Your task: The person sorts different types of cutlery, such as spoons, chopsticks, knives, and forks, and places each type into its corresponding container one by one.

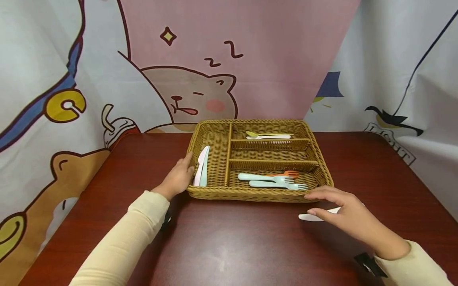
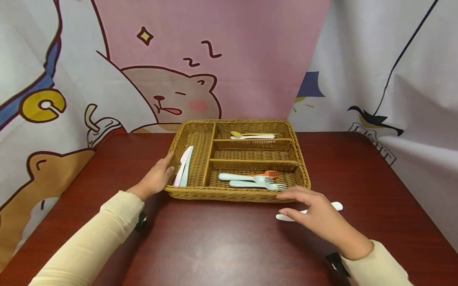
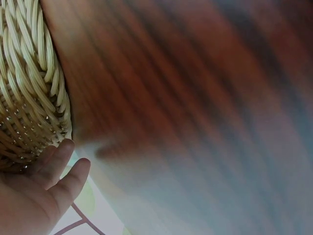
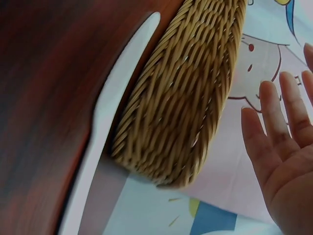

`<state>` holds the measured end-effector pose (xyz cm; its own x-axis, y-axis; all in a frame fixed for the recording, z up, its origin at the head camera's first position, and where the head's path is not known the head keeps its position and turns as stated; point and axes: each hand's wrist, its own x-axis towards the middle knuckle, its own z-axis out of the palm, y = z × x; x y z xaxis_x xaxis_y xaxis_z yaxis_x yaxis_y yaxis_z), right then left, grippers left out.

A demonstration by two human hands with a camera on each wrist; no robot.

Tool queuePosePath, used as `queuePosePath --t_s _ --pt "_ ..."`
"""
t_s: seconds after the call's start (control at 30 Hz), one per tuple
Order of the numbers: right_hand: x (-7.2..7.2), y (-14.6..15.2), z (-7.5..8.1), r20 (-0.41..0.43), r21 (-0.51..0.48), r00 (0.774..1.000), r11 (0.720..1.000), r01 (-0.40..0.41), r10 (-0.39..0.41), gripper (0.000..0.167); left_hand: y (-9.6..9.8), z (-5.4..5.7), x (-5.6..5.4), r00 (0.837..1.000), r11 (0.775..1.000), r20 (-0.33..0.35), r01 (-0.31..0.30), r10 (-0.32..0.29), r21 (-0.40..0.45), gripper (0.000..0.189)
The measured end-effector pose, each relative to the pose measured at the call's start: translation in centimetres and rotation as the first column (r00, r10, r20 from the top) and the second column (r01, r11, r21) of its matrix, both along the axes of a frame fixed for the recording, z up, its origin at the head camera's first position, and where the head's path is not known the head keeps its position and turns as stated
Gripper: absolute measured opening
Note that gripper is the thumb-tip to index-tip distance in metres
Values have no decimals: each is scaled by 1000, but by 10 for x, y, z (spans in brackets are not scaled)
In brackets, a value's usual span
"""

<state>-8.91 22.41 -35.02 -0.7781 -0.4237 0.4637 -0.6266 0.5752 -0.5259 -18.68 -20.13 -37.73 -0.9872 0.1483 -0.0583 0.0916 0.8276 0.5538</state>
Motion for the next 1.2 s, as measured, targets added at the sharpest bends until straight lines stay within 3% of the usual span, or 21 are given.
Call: queuePosePath --t_s 0.2,0.47,0.77,0.97,1.2 --pt "1 14 -6 27 25 999 999 40 -40 40 1 3 0 1000 1000 5 2 -2 -2 58" --pt "-3 30 -16 30 43 1000 999 -4 3 42 1 1 -1 1000 1000 3 1 -1 -6 58" --pt "-8 51 -27 71 101 997 995 12 -19 33 0 2 -2 1000 1000 29 -1 1 4 59" --pt "-15 62 -31 58 185 998 983 -1 -10 33 0 3 -2 1000 1000 25 3 -3 -6 58" --pt "-26 74 -32 143 312 987 950 24 -72 26 0 2 -2 1000 1000 24 6 -6 -12 58"
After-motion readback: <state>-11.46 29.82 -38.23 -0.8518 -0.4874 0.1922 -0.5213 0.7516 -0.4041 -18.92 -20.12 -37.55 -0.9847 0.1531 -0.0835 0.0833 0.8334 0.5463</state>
